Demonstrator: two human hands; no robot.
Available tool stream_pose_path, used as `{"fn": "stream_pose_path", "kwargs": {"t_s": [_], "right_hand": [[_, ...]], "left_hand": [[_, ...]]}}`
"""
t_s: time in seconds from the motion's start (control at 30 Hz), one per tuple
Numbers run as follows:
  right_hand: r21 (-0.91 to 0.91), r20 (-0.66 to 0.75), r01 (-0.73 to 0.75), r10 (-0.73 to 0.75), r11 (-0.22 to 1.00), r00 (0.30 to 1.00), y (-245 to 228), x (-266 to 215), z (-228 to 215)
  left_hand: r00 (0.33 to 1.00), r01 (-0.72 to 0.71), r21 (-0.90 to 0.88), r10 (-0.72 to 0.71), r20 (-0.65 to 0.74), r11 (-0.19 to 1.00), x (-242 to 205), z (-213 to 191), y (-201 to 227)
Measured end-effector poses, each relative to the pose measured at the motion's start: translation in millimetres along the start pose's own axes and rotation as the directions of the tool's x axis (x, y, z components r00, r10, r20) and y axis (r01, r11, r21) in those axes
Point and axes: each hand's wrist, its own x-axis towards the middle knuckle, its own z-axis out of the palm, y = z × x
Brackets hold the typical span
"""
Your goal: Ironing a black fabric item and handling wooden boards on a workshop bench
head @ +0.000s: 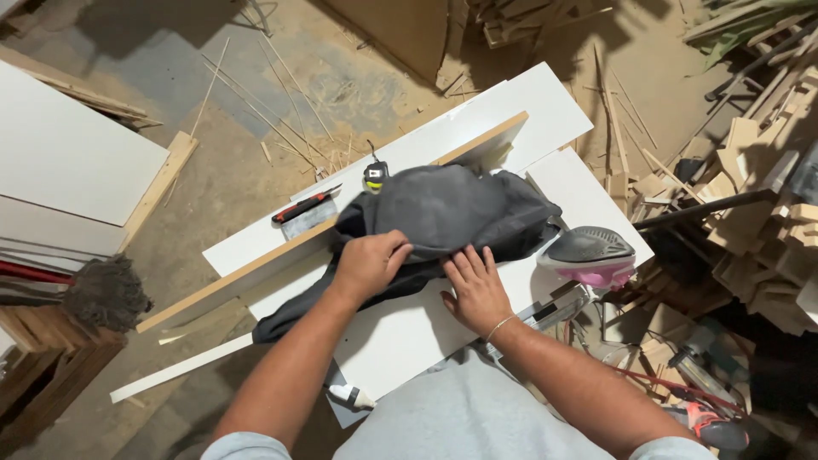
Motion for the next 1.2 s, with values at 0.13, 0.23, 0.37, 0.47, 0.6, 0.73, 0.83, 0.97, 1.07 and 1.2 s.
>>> {"fn": "stream_pose_path", "kwargs": {"t_s": [0.13, 0.23, 0.37, 0.47, 0.6, 0.73, 0.83, 0.97, 1.07, 1.2], "right_hand": [[-0.013, 0.038, -0.018, 0.019, 1.0, 0.999, -4, 3, -17], [-0.021, 0.047, -0.023, 0.024, 1.0, 0.999, -5, 4, -21], [-0.012, 0.078, -0.031, 0.032, 0.999, 0.996, -4, 3, -18], [0.001, 0.042, -0.015, 0.015, 1.0, 0.999, -1, 3, -15], [0.062, -0.013, 0.011, -0.01, 0.998, 1.0, 6, -1, -3], [0.065, -0.027, 0.019, -0.017, 0.998, 0.999, 6, 1, -10], [0.006, -0.027, 0.01, -0.01, 1.0, 1.0, 4, 0, -8], [0.008, -0.011, 0.014, -0.014, 1.0, 1.0, 5, -1, -6], [0.008, 0.007, 0.006, -0.006, 1.0, 1.0, 7, -3, -3], [0.01, 0.042, -0.006, 0.006, 1.0, 0.999, 10, -2, -4]], "left_hand": [[0.933, 0.332, 0.29, -0.358, 0.04, 0.897, -26, 23, -33], [0.864, 0.48, 0.232, -0.502, 0.042, 0.846, -45, -2, -18], [0.856, 0.508, 0.252, -0.514, -0.046, 0.824, -82, -3, -43], [0.809, 0.587, 0.2, -0.564, -0.165, 0.785, -107, -27, -51], [0.608, 0.641, 0.018, -0.494, -0.622, 0.767, -153, -54, -66], [0.23, 0.656, -0.397, -0.67, -0.706, 0.642, -198, -61, -82], [0.116, 0.613, -0.595, -0.805, -0.582, 0.519, -228, -26, -99], [0.047, 0.635, -0.67, -0.885, -0.463, 0.384, -246, 26, -98], [-0.099, 0.442, -0.859, -0.937, -0.334, 0.259, -250, 73, -117], [-0.097, 0.153, -0.978, -0.982, -0.161, 0.145, -238, 94, -121]]}}
